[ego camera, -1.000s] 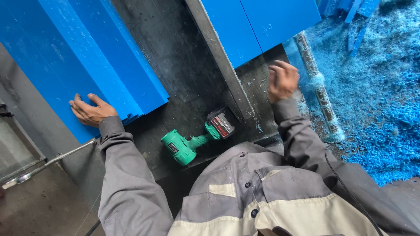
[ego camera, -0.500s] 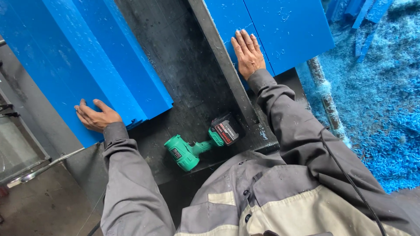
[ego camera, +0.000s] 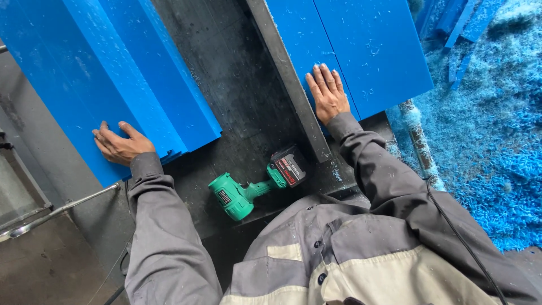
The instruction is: The person repeatedly picks up blue rectangular plastic panels from a metal workbench and stacks them into a growing pile. A green cordless drill is visible on the bench but is not used during the clip.
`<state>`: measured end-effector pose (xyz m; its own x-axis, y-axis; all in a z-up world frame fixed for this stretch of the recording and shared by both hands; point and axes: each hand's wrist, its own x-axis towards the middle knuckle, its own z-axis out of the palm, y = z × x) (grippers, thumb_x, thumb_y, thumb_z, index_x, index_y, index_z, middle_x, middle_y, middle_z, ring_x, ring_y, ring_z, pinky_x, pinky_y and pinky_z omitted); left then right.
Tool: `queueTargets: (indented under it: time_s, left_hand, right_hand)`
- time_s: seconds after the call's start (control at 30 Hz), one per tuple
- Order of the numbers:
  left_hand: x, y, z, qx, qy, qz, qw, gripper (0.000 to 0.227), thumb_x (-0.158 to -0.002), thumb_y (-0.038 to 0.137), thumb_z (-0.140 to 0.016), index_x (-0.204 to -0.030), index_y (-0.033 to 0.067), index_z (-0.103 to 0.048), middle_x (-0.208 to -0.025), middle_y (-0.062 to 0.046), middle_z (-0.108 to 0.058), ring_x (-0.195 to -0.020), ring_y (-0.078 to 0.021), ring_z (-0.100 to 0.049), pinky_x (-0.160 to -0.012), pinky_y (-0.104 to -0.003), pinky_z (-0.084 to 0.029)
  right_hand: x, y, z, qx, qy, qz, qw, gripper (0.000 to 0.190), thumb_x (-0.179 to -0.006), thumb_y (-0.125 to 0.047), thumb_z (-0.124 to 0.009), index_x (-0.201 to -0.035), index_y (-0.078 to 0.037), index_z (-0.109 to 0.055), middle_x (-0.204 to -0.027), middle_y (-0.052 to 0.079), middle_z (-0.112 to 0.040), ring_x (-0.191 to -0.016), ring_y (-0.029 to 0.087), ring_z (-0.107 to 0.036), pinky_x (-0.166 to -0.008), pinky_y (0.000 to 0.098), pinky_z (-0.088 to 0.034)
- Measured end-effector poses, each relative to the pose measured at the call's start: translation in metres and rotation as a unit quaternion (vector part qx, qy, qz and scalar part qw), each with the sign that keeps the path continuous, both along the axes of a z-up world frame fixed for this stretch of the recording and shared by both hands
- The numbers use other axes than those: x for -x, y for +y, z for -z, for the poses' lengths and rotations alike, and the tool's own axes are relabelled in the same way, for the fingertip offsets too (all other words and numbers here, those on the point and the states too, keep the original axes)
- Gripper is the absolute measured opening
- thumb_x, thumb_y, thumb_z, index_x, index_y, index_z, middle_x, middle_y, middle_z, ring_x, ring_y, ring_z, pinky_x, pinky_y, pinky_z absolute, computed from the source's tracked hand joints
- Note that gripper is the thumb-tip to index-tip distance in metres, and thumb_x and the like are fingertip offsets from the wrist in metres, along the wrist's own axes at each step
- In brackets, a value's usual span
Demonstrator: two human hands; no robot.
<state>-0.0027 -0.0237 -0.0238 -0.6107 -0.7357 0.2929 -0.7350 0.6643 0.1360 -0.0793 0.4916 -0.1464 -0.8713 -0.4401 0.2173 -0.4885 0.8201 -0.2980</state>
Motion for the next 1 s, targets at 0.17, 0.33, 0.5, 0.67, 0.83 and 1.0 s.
queueTargets:
  time_s: [0.17,0.33,0.5,0.67,0.83,1.0]
  left_hand:
    - [0.000,0.001,-0.002,0.003,-0.003,0.008,1.000,0.043,-0.108,0.035,-0.049,-0.141,0.0086,-0.056,-0.153,-0.029,-0.045,-0.144,-0.0454,-0.032,-0.116,-0.064,-0.026]
    - [-0.001,-0.001,0.001,0.013,-0.001,0.018,1.000,0.044,-0.108,0.036,-0.049,-0.141,0.0073,-0.056,-0.152,-0.029,-0.047,-0.143,-0.0455,-0.033,-0.115,-0.063,-0.027]
    - [0.000,-0.001,0.001,0.005,-0.013,-0.004,1.000,0.043,-0.108,0.037,-0.049,-0.141,0.0109,-0.056,-0.153,-0.027,-0.045,-0.144,-0.0441,-0.033,-0.116,-0.062,-0.026]
    - [0.000,-0.004,0.002,0.012,-0.011,-0.001,1.000,0.041,-0.108,0.036,-0.050,-0.140,0.0105,-0.056,-0.152,-0.027,-0.047,-0.144,-0.0433,-0.033,-0.116,-0.062,-0.026]
    - [0.002,-0.003,0.003,0.010,-0.004,-0.009,1.000,0.041,-0.108,0.036,-0.054,-0.140,0.0110,-0.057,-0.152,-0.025,-0.047,-0.144,-0.0420,-0.034,-0.117,-0.061,-0.027]
    - [0.003,-0.005,0.003,-0.008,-0.015,-0.027,0.999,0.040,-0.110,0.038,-0.052,-0.141,0.0131,-0.057,-0.155,-0.023,-0.042,-0.145,-0.0397,-0.032,-0.119,-0.060,-0.025]
  right_hand:
    - [-0.023,0.010,0.001,-0.004,-0.013,0.000,1.000,0.054,-0.105,-0.010,-0.051,-0.159,-0.006,-0.048,-0.169,0.016,-0.033,-0.158,0.027,-0.018,-0.130,0.0460,-0.011]
    - [-0.044,0.017,-0.004,-0.016,-0.018,0.006,1.000,0.053,-0.105,-0.012,-0.051,-0.157,-0.007,-0.050,-0.169,0.016,-0.034,-0.158,0.028,-0.020,-0.130,0.0465,-0.013]
    - [-0.064,0.025,-0.008,-0.004,-0.024,0.011,1.000,0.051,-0.105,-0.015,-0.051,-0.156,-0.013,-0.053,-0.168,0.015,-0.035,-0.158,0.029,-0.022,-0.130,0.0474,-0.013]
    - [-0.081,0.032,-0.003,-0.022,-0.025,0.008,0.999,0.052,-0.106,-0.016,-0.049,-0.158,-0.014,-0.051,-0.169,0.014,-0.034,-0.159,0.028,-0.020,-0.130,0.0463,-0.012]
    - [-0.106,0.045,-0.005,-0.022,-0.042,0.010,0.999,0.058,-0.101,-0.011,-0.050,-0.159,-0.014,-0.048,-0.171,0.015,-0.031,-0.159,0.029,-0.019,-0.130,0.0471,-0.011]
    - [-0.149,0.065,-0.015,-0.047,-0.028,0.007,0.998,0.060,-0.096,-0.006,-0.057,-0.155,-0.016,-0.052,-0.168,0.015,-0.036,-0.158,0.029,-0.025,-0.130,0.0471,-0.018]
